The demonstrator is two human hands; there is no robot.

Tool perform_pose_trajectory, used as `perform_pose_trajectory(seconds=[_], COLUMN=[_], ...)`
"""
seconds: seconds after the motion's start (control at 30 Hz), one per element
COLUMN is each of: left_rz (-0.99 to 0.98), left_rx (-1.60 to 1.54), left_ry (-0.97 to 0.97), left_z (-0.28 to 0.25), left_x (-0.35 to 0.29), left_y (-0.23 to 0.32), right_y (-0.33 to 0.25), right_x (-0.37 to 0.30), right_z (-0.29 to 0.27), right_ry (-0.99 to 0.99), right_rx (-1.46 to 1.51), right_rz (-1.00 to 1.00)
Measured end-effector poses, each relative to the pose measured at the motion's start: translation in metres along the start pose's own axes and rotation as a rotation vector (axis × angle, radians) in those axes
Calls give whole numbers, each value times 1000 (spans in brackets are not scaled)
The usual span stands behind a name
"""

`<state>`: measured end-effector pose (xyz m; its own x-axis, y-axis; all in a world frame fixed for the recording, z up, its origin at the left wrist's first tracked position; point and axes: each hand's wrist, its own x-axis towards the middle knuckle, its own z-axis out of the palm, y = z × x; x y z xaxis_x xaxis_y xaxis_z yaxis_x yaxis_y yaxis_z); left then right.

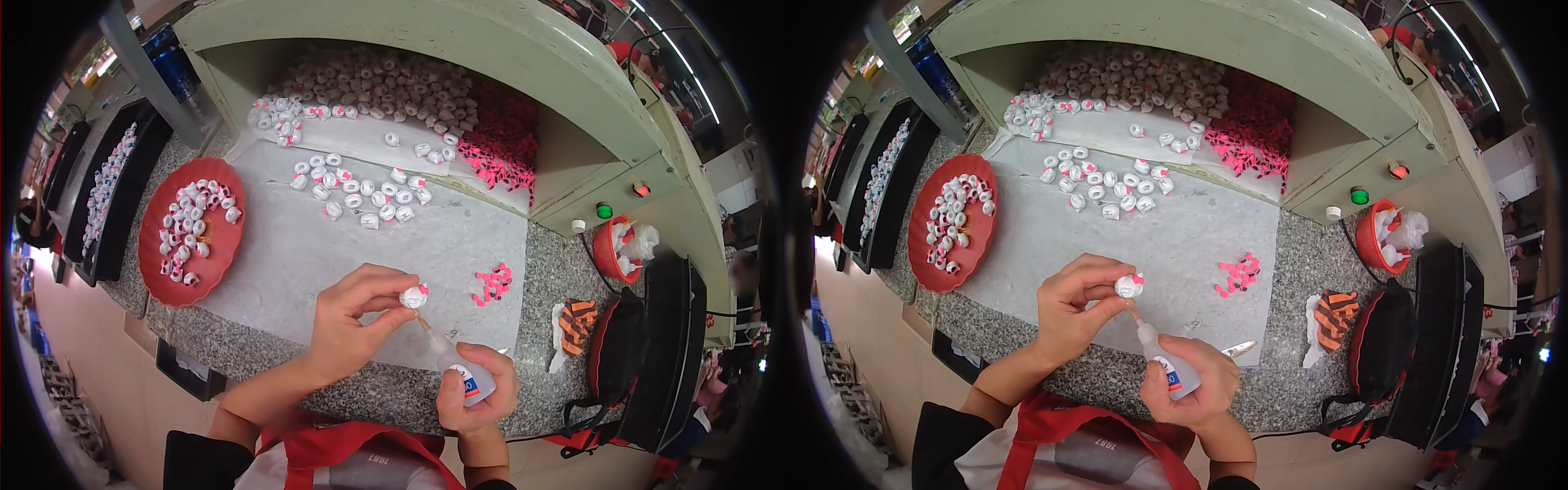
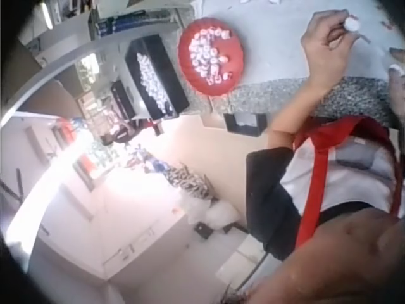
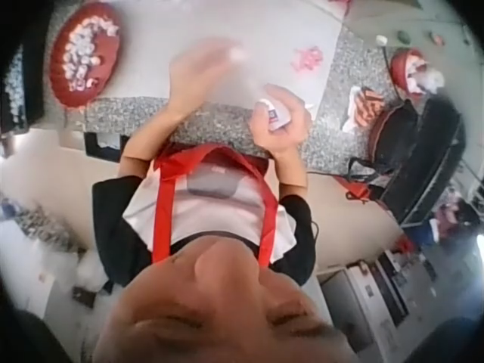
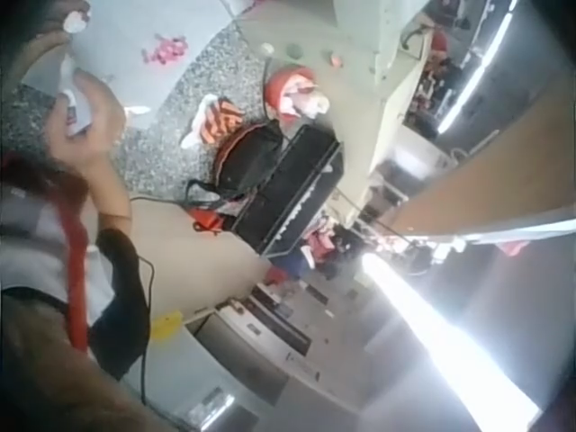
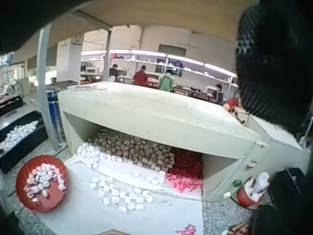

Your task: Attaching small pink bows to white plastic toy heads using glue.

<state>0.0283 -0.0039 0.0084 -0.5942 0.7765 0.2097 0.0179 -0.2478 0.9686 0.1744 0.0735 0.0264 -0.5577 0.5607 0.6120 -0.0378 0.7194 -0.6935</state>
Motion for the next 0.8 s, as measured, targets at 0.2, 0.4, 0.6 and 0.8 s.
perform_pose_trajectory(seconds=[0.2, 0.4, 0.6, 0.8], left_rz=[36, -128, -307, -342], left_rx=[67, -174, -264, -306], left_ry=[14, 22, -16, -19], left_z=[-2, -2, -4, -7], left_x=[1, 1, 4, 4], left_y=[-1, -1, 4, -1], right_y=[1, 1, 1, 2], right_x=[-2, -4, -5, -3], right_z=[-1, -1, -4, -4], right_ry=[3, 35, 20, 32], right_rx=[-32, -12, 0, -10], right_rz=[52, 132, 139, 124])
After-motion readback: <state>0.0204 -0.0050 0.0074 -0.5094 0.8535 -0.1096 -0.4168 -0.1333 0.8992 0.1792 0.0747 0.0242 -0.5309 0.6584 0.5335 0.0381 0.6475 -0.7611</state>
